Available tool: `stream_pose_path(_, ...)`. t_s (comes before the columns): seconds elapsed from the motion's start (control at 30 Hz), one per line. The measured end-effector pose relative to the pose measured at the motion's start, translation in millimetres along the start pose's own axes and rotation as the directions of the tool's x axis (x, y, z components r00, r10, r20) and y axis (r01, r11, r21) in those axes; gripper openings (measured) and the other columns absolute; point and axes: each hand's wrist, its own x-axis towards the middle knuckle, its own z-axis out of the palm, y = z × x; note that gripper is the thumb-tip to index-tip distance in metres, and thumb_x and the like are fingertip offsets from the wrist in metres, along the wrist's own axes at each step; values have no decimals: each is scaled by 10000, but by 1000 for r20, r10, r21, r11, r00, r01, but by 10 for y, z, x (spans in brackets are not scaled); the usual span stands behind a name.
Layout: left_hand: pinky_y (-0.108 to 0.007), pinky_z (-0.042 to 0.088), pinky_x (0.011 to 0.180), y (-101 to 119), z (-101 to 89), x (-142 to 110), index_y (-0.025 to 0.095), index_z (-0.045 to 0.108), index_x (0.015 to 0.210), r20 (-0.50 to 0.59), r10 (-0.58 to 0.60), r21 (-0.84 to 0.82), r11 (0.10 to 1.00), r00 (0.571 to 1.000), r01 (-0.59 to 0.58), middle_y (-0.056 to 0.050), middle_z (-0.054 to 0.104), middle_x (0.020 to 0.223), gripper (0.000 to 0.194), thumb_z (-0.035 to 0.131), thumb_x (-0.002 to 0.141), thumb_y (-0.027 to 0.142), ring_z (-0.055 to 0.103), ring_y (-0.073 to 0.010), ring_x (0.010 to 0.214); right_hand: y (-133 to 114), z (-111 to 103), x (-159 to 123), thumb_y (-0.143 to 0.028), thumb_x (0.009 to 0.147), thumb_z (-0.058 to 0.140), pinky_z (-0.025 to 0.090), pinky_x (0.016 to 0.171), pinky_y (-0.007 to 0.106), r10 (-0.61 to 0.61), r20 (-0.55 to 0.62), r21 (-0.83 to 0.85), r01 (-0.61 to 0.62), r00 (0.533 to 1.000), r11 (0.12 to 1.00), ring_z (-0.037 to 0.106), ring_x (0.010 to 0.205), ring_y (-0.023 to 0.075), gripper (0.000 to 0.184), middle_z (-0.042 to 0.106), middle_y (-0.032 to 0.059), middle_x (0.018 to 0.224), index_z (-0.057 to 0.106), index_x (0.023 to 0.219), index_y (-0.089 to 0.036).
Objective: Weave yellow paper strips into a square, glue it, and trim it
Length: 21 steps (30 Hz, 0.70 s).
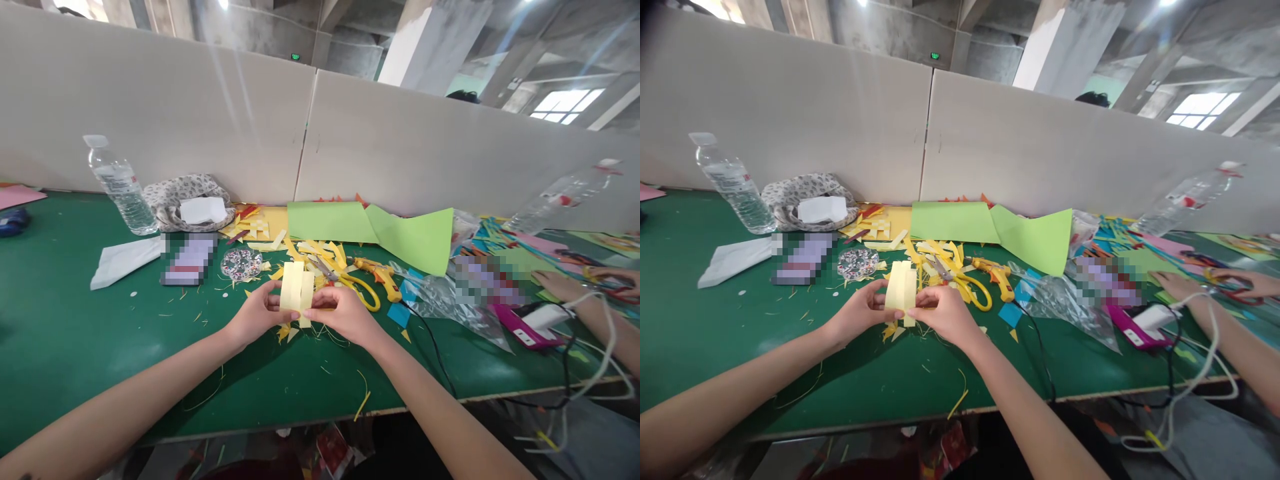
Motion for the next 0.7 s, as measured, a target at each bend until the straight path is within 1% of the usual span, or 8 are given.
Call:
stream_pose_path(0.07,-319,506,692,4,2,-1,156,487,1032,-9,1,9,1000,1000,-1,-68,713,827,570,799,557,194,672,-199,736,10,7,7,-273,646,692,524,726,326,-3,2,3,3,1000,1000,665,759,186,143,708,48,793,665,747,-177)
stream_pose_path(0.17,-319,512,708,27,14,-6,141,514,1059,5,-7,24,1000,1000,7,-83,712,883,566,789,565,172,671,-201,765,10,12,12,-258,651,687,525,718,321,-15,-3,1,15,1000,1000,665,754,184,125,707,46,782,662,741,-175)
stream_pose_path(0.3,-329,504,788,67,28,-10,125,565,1027,13,9,22,1000,1000,-9,-101,699,975,436,741,633,186,664,-205,849,-7,10,7,-227,648,681,525,704,314,-10,-1,-8,10,1000,1000,665,741,184,90,702,41,753,658,714,-172)
stream_pose_path(0.4,-327,510,776,77,23,-10,126,568,1024,22,17,6,1000,1000,-17,-97,703,966,394,717,668,206,666,-204,846,-18,10,1,-219,643,684,525,717,319,12,8,-6,-12,1000,1000,666,756,187,85,705,40,759,661,713,-175)
stream_pose_path(0.53,-333,518,747,67,6,-13,131,561,1032,38,15,-4,1000,999,-15,-90,711,933,422,733,654,208,674,-203,799,-16,14,1,-234,645,689,525,702,318,23,24,-7,-23,999,1000,665,740,185,80,704,39,744,656,691,-178)
stream_pose_path(0.7,-348,519,755,49,-11,-4,137,552,1049,42,19,-4,1000,999,-19,-89,714,918,482,761,617,186,677,-211,794,24,7,8,-263,636,700,527,718,327,5,19,-29,-5,1000,1000,667,757,191,113,705,41,754,661,702,-179)
